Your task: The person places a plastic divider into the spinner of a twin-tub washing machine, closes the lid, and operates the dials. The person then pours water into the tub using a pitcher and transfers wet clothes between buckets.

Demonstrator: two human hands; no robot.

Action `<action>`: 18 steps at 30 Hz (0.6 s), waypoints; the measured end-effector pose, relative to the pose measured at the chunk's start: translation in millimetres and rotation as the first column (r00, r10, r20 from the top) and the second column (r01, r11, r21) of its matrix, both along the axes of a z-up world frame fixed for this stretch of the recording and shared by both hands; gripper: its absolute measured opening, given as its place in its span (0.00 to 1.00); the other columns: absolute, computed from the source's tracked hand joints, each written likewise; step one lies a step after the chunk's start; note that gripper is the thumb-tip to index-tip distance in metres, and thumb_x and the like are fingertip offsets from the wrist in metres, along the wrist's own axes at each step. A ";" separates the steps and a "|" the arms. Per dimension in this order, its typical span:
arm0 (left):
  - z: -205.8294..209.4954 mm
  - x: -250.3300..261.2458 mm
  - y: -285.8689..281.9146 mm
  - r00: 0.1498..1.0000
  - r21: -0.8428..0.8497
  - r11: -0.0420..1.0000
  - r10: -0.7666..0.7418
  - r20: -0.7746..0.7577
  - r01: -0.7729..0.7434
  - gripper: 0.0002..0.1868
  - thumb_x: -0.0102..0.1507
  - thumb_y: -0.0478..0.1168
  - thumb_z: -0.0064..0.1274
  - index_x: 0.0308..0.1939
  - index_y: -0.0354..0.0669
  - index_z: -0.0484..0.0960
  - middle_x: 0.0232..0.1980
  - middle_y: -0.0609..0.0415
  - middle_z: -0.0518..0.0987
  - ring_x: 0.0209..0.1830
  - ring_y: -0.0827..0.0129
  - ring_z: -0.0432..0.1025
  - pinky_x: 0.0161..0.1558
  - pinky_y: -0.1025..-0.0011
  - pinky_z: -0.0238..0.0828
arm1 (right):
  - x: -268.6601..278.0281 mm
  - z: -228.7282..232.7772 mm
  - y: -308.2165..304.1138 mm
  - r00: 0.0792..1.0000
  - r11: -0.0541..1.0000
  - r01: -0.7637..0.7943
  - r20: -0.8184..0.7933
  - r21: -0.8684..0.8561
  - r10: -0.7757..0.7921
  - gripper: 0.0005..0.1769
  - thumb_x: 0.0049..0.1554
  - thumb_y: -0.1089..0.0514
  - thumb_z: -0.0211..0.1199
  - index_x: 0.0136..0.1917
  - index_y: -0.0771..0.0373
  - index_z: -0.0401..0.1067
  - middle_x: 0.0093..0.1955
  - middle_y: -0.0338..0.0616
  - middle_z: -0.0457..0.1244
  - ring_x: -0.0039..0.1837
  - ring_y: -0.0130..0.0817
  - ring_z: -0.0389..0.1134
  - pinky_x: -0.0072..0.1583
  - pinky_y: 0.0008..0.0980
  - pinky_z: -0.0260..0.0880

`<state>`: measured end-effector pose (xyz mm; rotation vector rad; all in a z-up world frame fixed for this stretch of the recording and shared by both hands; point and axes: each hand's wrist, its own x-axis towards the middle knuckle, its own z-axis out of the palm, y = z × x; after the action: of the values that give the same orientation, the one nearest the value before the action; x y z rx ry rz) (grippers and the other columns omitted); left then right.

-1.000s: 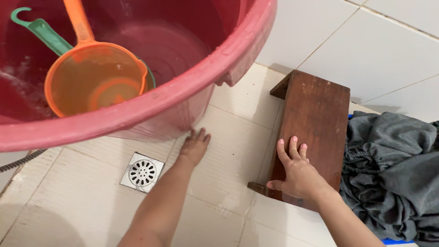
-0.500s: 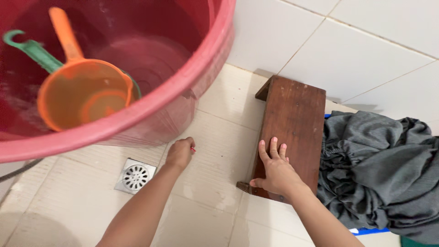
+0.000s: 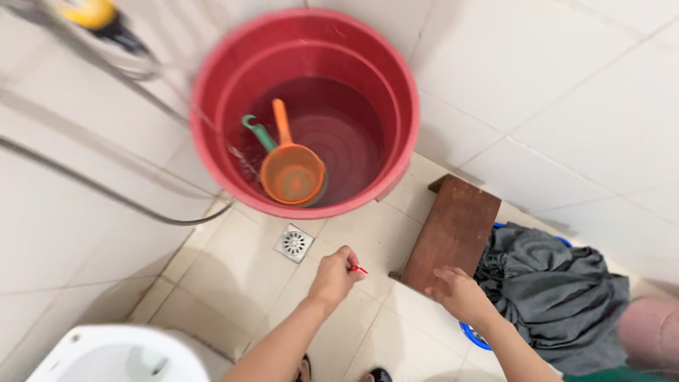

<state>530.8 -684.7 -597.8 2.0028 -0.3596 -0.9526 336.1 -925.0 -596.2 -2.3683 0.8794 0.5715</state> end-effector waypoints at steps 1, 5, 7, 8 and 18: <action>30.1 0.2 8.4 0.998 -0.010 0.999 0.033 -0.052 -0.034 0.11 0.56 0.30 0.65 0.36 0.39 0.77 0.28 0.51 0.79 0.28 0.68 0.73 0.34 0.67 0.73 | 11.6 31.0 8.7 1.000 1.000 -0.019 0.004 0.001 0.019 0.34 0.51 0.43 0.71 0.66 0.61 0.72 0.72 0.54 0.61 0.72 0.49 0.63 0.70 0.39 0.64; 141.4 5.3 49.8 0.994 -0.046 0.993 0.105 -0.009 -0.105 0.13 0.54 0.36 0.70 0.35 0.40 0.80 0.29 0.54 0.82 0.27 0.71 0.75 0.34 0.69 0.74 | 65.6 150.9 61.8 0.991 0.994 0.021 0.128 0.108 -0.035 0.28 0.53 0.47 0.67 0.63 0.60 0.74 0.61 0.52 0.69 0.58 0.44 0.74 0.60 0.37 0.73; 191.6 17.1 76.6 0.987 -0.062 0.985 0.163 0.013 -0.162 0.13 0.53 0.36 0.70 0.34 0.40 0.80 0.29 0.54 0.83 0.27 0.72 0.75 0.34 0.71 0.74 | 93.0 210.0 92.5 0.972 0.989 0.000 0.233 0.147 -0.035 0.26 0.53 0.48 0.68 0.62 0.62 0.75 0.59 0.52 0.70 0.56 0.42 0.75 0.57 0.37 0.74; 213.5 22.1 92.7 0.977 -0.070 0.976 0.210 0.023 -0.208 0.12 0.53 0.36 0.71 0.34 0.40 0.81 0.28 0.54 0.83 0.27 0.72 0.76 0.33 0.72 0.75 | 105.4 237.0 109.0 0.971 0.982 -0.002 0.236 0.189 -0.044 0.26 0.53 0.49 0.67 0.62 0.61 0.75 0.55 0.51 0.72 0.54 0.39 0.76 0.57 0.35 0.75; 357.8 29.4 259.2 0.825 -0.117 0.824 0.562 0.053 -0.554 0.12 0.55 0.37 0.70 0.35 0.39 0.81 0.28 0.55 0.83 0.26 0.75 0.72 0.31 0.73 0.70 | 174.1 374.5 231.5 0.885 0.889 -0.396 0.355 0.232 0.302 0.23 0.55 0.50 0.68 0.62 0.61 0.75 0.53 0.46 0.74 0.50 0.32 0.76 0.54 0.32 0.75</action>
<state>560.2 -425.4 -240.0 1.8983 0.1425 -0.4645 510.2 -693.4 -221.7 -2.2590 0.1990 0.4154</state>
